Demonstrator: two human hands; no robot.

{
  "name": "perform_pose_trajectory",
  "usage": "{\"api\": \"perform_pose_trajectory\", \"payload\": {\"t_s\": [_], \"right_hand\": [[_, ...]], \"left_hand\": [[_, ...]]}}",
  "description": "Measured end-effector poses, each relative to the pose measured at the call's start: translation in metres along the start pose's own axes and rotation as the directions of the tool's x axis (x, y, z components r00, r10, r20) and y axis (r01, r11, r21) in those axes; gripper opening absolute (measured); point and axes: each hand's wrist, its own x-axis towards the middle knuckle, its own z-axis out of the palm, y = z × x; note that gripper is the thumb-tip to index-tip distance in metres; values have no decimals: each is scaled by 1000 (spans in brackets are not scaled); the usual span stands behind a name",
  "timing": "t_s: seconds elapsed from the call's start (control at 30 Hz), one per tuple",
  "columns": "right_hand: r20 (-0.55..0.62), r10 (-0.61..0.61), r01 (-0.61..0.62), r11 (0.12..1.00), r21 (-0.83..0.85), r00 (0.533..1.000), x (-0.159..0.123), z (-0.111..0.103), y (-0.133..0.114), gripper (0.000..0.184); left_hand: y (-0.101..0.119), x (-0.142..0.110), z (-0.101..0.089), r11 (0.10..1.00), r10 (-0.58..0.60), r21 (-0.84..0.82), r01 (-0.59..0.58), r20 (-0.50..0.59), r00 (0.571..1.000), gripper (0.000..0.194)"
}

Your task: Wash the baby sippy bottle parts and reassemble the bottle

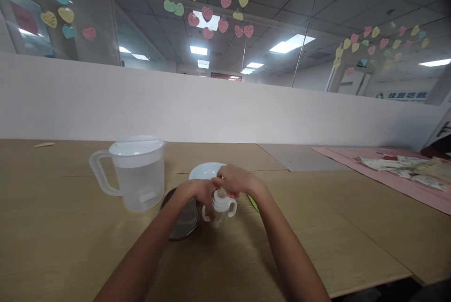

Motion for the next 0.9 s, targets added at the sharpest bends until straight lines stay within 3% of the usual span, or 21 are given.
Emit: {"api": "perform_pose_trajectory", "payload": {"t_s": [0.1,0.23,0.63,0.8,0.9], "right_hand": [[-117,-52,40,994,-101,992,-5,-5,1,23],[-99,-136,122,984,-134,986,-5,-5,0,19],[-103,-39,9,961,-277,994,7,9,-9,27],[-130,-3,-14,991,-132,991,1,3,-7,24],[-87,-21,18,999,-33,996,-6,-3,-2,28]], "left_hand": [[-1,1,0,1000,-2,18,1,41,999,47],[-8,7,3,999,-6,39,5,27,1000,54],[-6,5,3,998,-61,-8,62,67,996,49],[-2,1,-1,992,-69,-101,77,81,994,57],[-1,0,-1,991,-65,-110,76,101,993,49]]}}
